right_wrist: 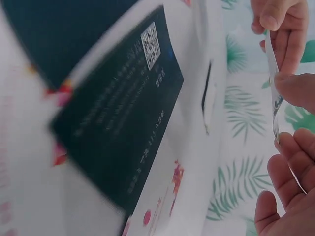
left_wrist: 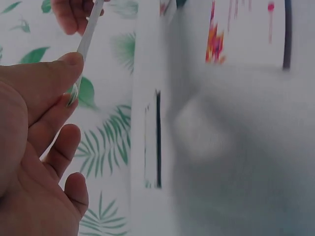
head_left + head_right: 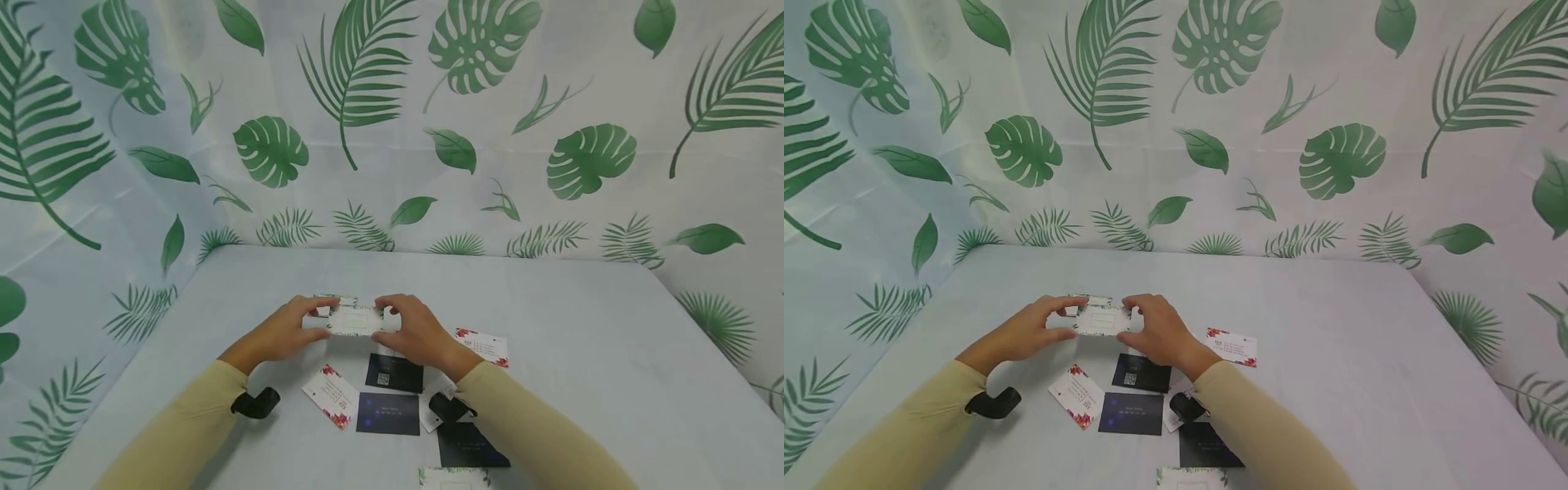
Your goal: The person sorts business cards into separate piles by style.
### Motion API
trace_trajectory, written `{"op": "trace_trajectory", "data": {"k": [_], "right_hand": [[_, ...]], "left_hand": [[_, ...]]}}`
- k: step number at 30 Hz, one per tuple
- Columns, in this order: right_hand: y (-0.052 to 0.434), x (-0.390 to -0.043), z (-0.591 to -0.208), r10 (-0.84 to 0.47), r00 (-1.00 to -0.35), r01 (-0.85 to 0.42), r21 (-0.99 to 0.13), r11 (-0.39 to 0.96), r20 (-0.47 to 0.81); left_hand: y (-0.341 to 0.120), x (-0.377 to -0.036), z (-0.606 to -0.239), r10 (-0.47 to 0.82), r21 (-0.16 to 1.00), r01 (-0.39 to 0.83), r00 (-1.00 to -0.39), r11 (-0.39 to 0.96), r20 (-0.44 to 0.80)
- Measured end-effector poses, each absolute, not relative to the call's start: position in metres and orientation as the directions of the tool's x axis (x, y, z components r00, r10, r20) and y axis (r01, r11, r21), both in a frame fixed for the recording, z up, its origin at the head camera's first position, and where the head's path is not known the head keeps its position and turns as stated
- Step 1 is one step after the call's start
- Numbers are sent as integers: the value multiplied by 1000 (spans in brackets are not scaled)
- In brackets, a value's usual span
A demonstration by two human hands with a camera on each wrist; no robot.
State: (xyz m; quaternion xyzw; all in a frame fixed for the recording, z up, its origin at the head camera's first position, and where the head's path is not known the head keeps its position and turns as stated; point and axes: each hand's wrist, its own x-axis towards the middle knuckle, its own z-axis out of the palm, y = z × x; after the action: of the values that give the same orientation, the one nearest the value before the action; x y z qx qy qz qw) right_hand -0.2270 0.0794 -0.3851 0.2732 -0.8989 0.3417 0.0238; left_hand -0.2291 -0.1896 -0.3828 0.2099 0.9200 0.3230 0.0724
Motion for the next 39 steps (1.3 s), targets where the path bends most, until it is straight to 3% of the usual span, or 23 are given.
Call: {"op": "trace_trajectory", "data": {"k": [8, 22, 39], "right_hand": [[50, -258, -390, -469, -870, -460, -597, 658, 153], [19, -287, -396, -423, -905, -374, -572, 730, 51], [1, -299, -412, -377, -925, -302, -510, 805, -48]], "left_hand": [[-206, -257, -389, 435, 603, 335, -900, 724, -22], [-222, -288, -394, 364, 611, 218, -923, 761, -123], [-225, -298, -411, 304, 614, 138, -937, 777, -174]]}}
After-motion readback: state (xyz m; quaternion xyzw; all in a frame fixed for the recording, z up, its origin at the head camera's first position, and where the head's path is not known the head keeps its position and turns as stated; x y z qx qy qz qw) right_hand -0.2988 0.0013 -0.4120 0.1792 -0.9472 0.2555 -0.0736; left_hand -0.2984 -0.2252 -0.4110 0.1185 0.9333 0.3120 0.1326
